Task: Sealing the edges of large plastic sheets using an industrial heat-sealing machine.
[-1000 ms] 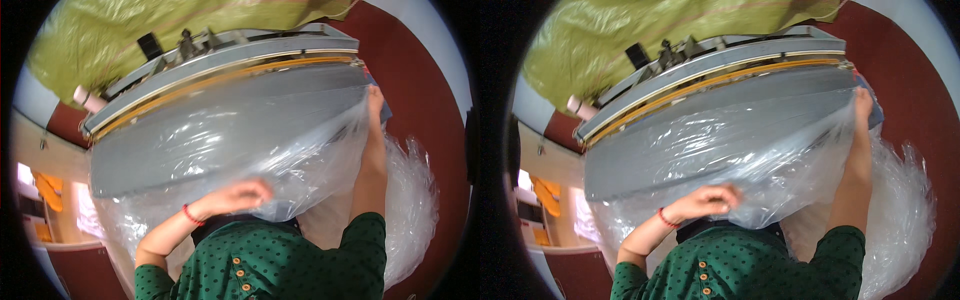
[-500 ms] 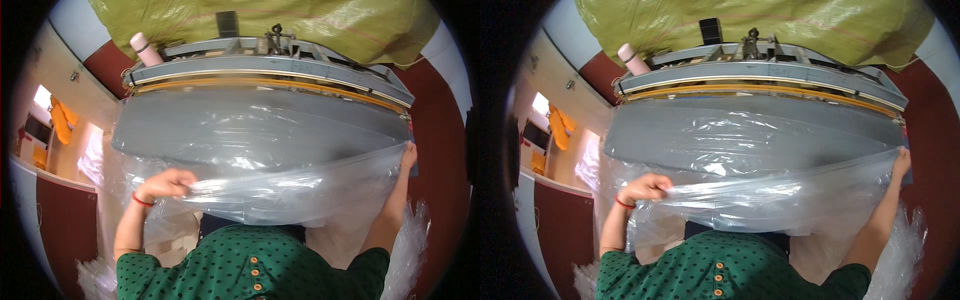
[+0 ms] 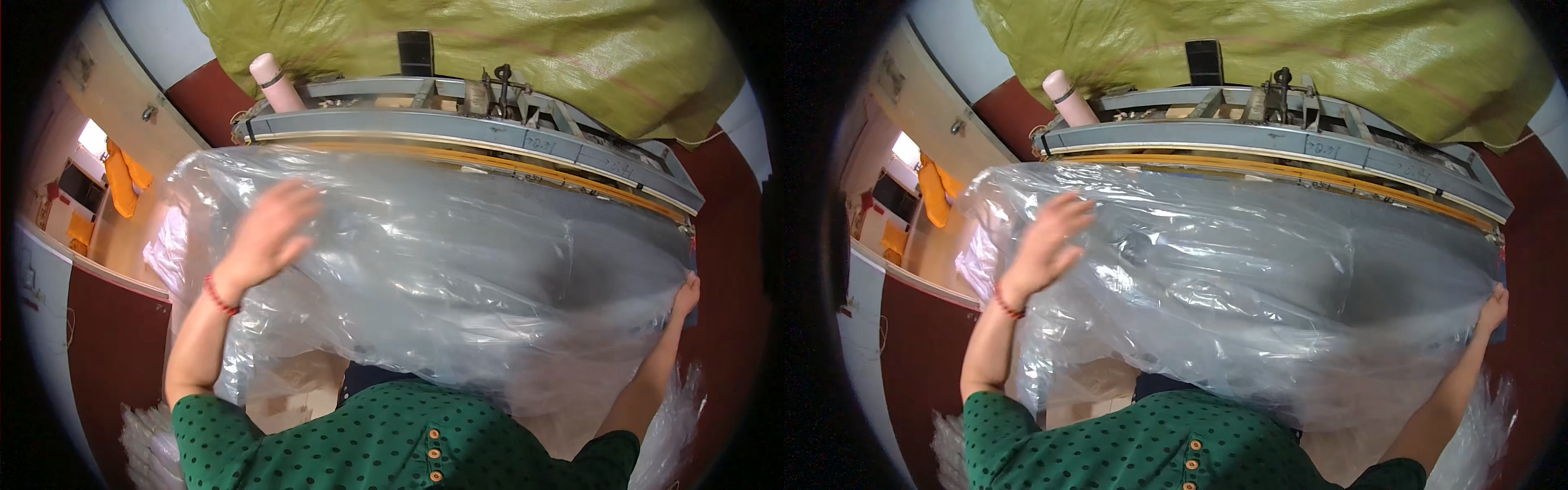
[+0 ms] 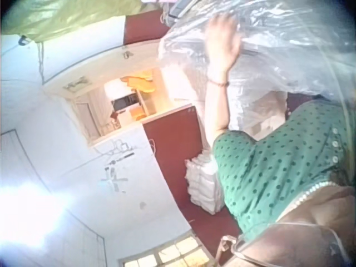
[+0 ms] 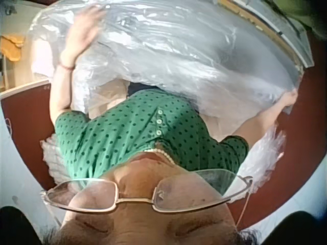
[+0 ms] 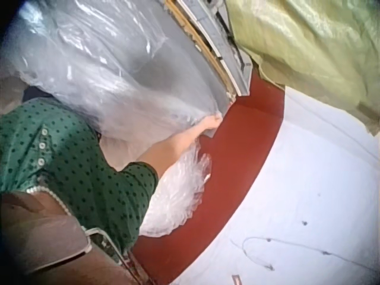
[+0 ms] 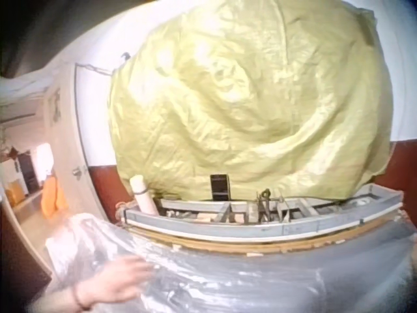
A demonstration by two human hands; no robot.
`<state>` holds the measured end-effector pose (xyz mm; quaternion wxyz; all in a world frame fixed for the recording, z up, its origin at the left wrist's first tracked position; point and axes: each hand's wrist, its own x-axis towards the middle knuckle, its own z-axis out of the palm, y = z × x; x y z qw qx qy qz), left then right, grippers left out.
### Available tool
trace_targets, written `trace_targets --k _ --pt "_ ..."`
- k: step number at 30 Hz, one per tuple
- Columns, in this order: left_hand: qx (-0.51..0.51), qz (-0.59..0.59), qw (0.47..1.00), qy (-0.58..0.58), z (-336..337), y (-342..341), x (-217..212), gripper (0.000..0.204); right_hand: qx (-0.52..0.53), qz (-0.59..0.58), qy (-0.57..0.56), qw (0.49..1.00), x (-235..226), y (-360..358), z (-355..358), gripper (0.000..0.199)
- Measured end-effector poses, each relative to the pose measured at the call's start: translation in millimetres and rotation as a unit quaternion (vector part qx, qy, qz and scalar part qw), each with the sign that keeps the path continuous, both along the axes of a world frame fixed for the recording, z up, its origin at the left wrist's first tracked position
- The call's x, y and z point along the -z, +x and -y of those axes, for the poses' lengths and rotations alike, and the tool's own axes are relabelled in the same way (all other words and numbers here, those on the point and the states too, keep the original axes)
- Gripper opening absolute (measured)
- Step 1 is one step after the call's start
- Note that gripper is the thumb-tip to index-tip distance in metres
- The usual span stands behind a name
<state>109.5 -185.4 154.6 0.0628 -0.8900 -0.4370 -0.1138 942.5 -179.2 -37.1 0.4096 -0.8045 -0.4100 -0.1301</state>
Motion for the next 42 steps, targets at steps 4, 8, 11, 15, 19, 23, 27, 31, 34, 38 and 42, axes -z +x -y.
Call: trace_targets --k 4,8,11,15,19,23,27,31,34,38,42 --pt "-0.154 0.043 0.978 -0.131 -30.5 -92.1 110.0 0.058 -0.003 0.001 0.001 1.000 3.2 -3.0 -9.3 0.038" --pt "-0.224 0.165 0.954 -0.112 -51.5 -165.2 154.0 0.054 -0.030 -0.004 -0.025 0.999 10.1 15.2 -10.1 0.037" --pt "-0.184 0.079 0.979 -0.050 -65.8 -119.3 136.1 0.052 -0.029 -0.004 -0.005 1.000 14.5 24.1 -6.6 0.037" --pt "-0.080 0.034 0.989 -0.118 -69.3 -46.3 116.5 0.056 -0.042 -0.029 0.028 0.998 14.0 23.6 -6.9 0.039" --pt "-0.044 0.111 0.993 -0.004 -91.7 -27.4 125.3 0.035 -0.054 -0.127 0.065 0.988 10.1 38.9 5.3 0.035" --pt "-0.121 0.151 0.981 -0.033 -110.1 -33.6 135.5 0.023 -0.098 -0.346 0.134 0.923 -35.6 11.5 29.9 0.028" --pt "-0.197 0.240 0.950 0.038 -122.1 -12.8 139.5 0.018 -0.232 -0.416 0.240 0.846 -67.8 22.9 77.9 0.024" --pt "-0.183 0.239 0.951 0.063 -122.4 -8.7 135.1 0.015 -0.246 -0.412 0.209 0.852 -68.7 39.0 100.1 0.024" --pt "-0.191 0.156 0.964 0.095 -127.6 -6.8 130.6 0.011 -0.173 -0.375 0.167 0.895 -62.5 48.5 84.2 0.025" --pt "-0.220 0.492 0.842 0.038 -139.3 14.8 118.7 0.009 -0.058 -0.294 0.257 0.919 -54.6 52.9 36.3 0.026" --pt "-0.252 0.583 0.768 0.085 -163.7 -32.0 141.5 0.019 0.041 0.165 -0.009 0.985 -47.5 -17.0 -52.7 0.030"
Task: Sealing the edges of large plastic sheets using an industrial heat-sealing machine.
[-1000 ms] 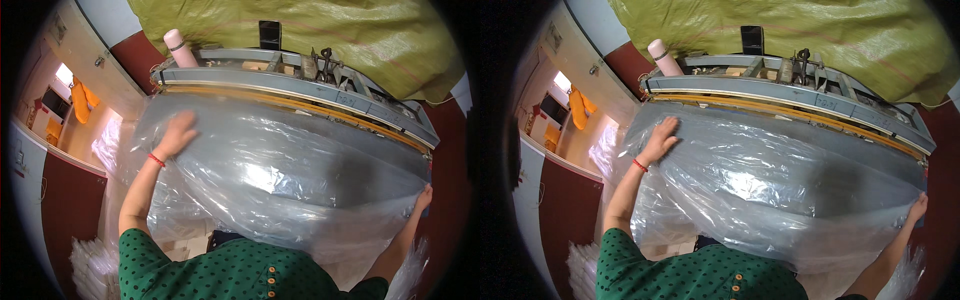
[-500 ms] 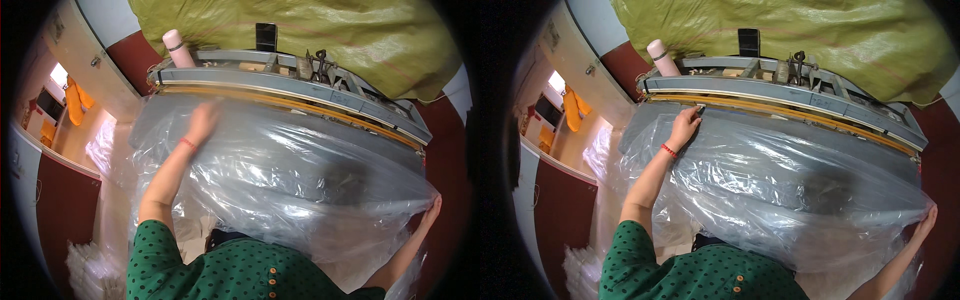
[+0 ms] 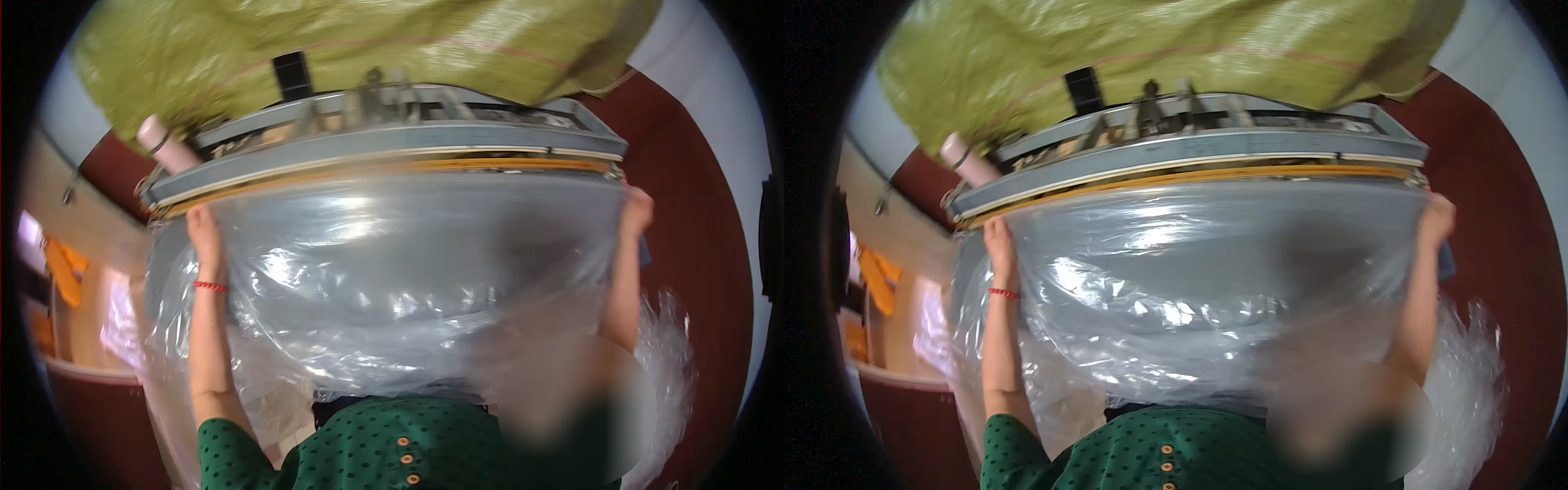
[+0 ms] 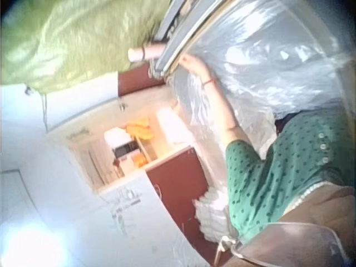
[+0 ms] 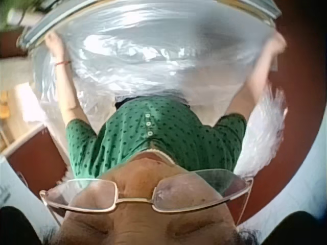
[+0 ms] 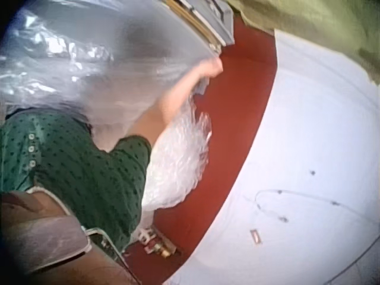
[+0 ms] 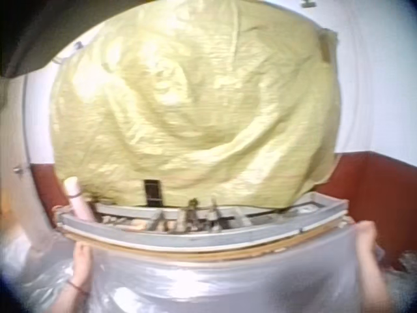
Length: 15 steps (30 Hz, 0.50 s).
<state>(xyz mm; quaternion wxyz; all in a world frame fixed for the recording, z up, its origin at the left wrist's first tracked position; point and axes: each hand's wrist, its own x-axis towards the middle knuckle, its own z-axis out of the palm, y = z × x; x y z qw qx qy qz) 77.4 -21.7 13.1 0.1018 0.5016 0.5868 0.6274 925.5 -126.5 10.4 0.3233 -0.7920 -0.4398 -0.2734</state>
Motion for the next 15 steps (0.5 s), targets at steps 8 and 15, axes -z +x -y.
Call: trace_targets --k 8,15 --pt "-0.031 0.051 0.998 -0.026 -57.1 -72.9 52.7 0.017 -0.184 -0.347 0.194 0.899 40.7 -73.3 -97.9 0.016" --pt "-0.040 0.037 0.997 0.054 -59.6 -58.9 50.3 0.018 -0.170 -0.393 0.301 0.852 40.6 -72.8 -101.3 0.019"
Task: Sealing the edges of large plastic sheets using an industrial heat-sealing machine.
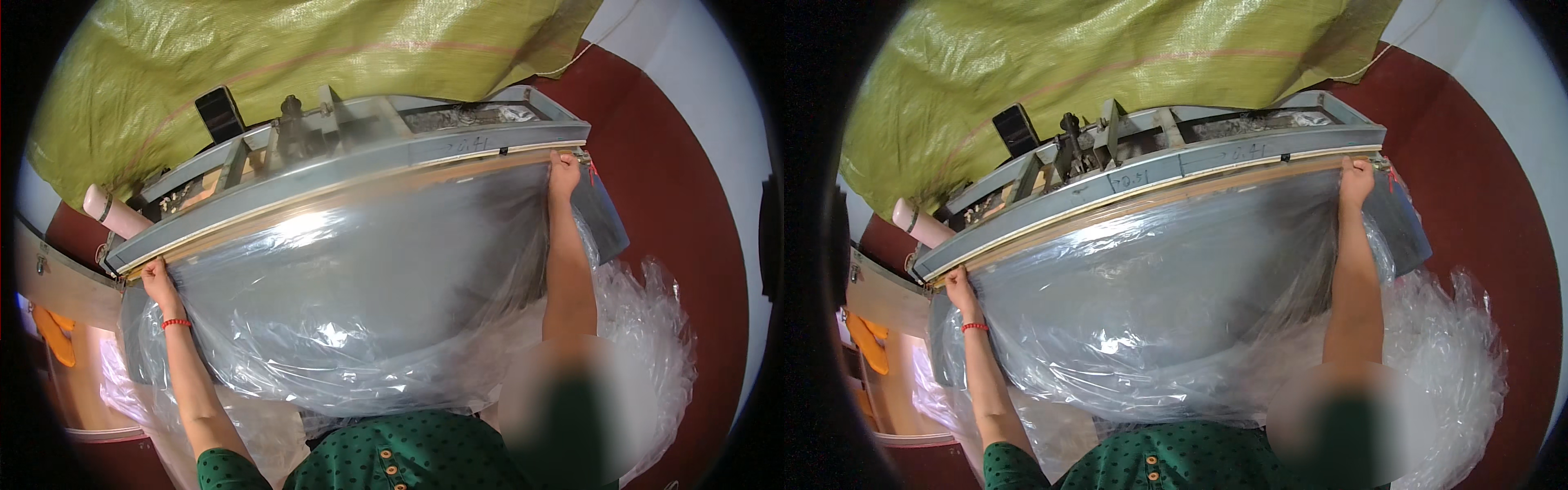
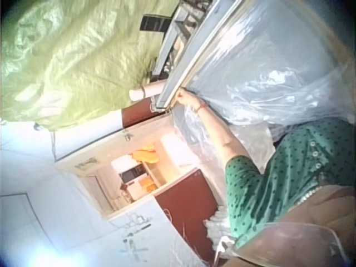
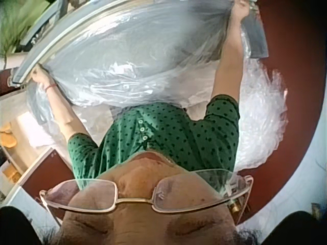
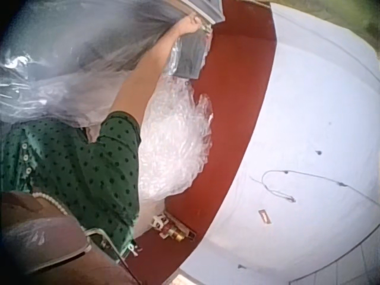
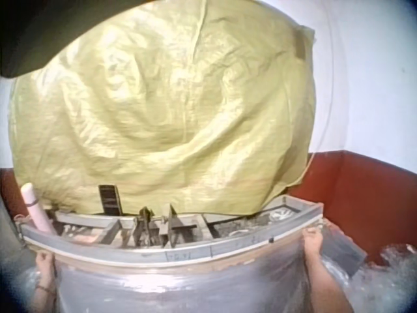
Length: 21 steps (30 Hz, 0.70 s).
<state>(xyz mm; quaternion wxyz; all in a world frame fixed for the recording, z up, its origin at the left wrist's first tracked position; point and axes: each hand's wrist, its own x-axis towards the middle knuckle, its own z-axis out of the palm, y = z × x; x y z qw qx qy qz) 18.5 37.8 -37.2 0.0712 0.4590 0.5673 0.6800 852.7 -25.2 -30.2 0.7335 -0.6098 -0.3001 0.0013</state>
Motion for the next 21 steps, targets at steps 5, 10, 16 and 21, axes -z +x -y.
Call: trace_targets --k 5,10,16,21 --pt "0.003 0.084 0.995 -0.051 14.9 -12.3 -10.2 0.017 0.038 -0.101 -0.021 0.994 -17.7 -12.8 4.6 0.018" --pt "0.004 0.116 0.993 -0.025 13.4 8.6 -17.0 0.009 0.099 -0.003 -0.035 0.994 -18.8 -13.9 9.4 0.023" --pt "0.147 0.027 0.983 -0.109 62.2 26.0 -58.7 0.003 0.129 0.308 -0.017 0.942 -88.4 -147.7 3.6 0.024" --pt "0.226 0.081 0.971 -0.001 137.3 34.4 -120.8 0.008 -0.197 0.487 0.016 0.851 -133.3 -356.0 25.0 0.020"
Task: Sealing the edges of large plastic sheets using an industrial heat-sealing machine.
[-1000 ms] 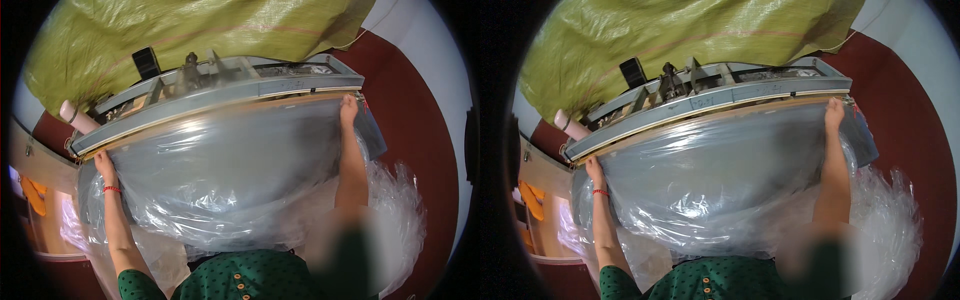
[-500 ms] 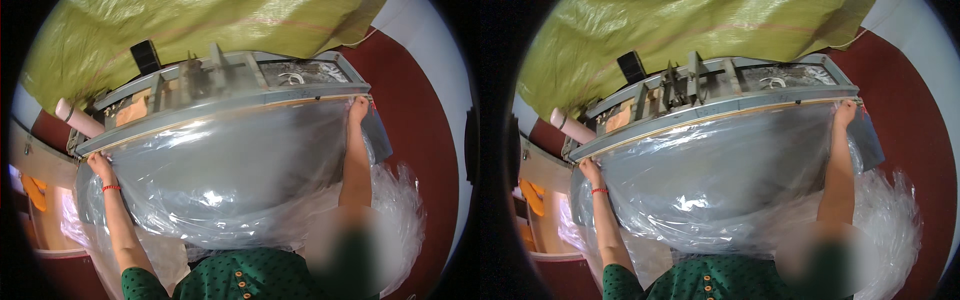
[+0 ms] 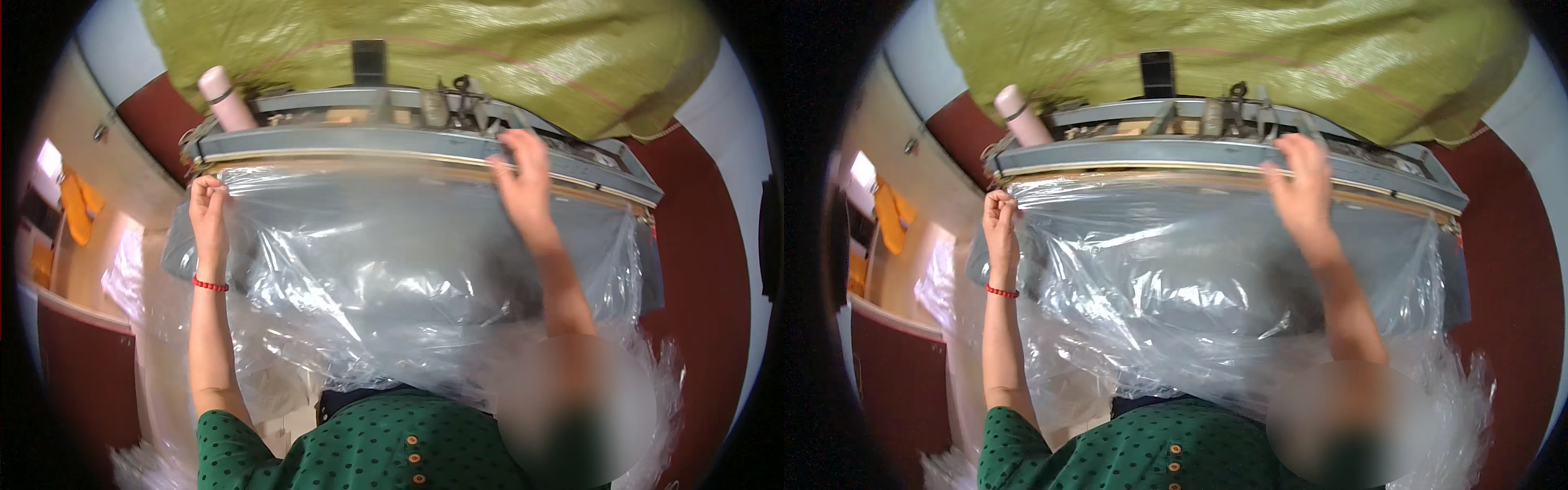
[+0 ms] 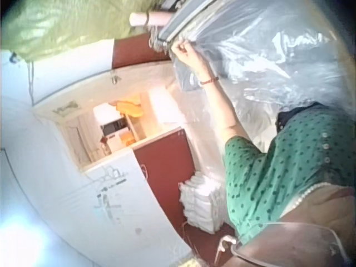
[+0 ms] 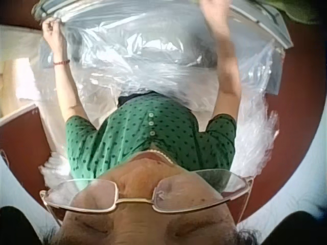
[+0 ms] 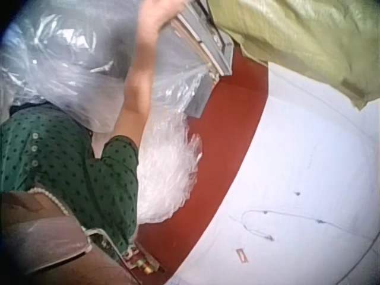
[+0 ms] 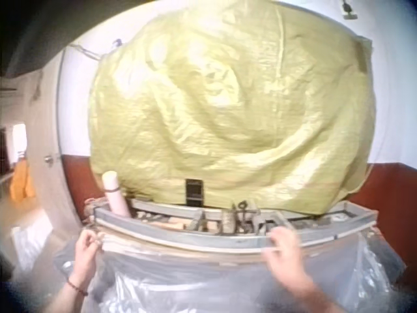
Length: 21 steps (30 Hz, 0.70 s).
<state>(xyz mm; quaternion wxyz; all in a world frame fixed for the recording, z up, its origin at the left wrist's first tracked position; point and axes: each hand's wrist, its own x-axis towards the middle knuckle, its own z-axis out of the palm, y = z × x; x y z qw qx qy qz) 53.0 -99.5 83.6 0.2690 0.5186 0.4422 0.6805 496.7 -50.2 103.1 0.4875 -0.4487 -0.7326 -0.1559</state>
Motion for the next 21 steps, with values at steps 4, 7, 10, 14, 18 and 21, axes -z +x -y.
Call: trace_targets --k 4,7,10,14,18,21 --pt "-0.073 -0.025 0.997 0.009 31.7 -33.0 -8.4 0.007 -0.178 0.016 -0.295 0.939 19.2 -59.0 22.1 0.013" --pt "-0.164 -0.202 0.965 -0.026 38.1 -80.7 12.8 0.005 -0.243 -0.155 -0.433 0.854 39.2 -43.8 28.9 0.016" --pt "-0.184 -0.336 0.906 -0.180 75.1 -145.6 60.2 0.019 -0.123 -0.228 -0.413 0.873 55.6 15.5 38.2 0.018" --pt "-0.106 -0.399 0.888 -0.202 125.8 -102.5 90.6 0.031 0.104 -0.157 -0.273 0.944 86.4 165.4 68.9 0.018" --pt "0.030 -0.442 0.886 -0.137 185.3 -9.2 65.0 0.028 0.210 -0.131 -0.251 0.936 94.1 260.0 124.5 0.018" --pt "0.082 -0.294 0.930 -0.203 197.5 -7.4 74.8 0.024 0.232 -0.121 -0.247 0.933 102.5 299.4 137.9 0.019"
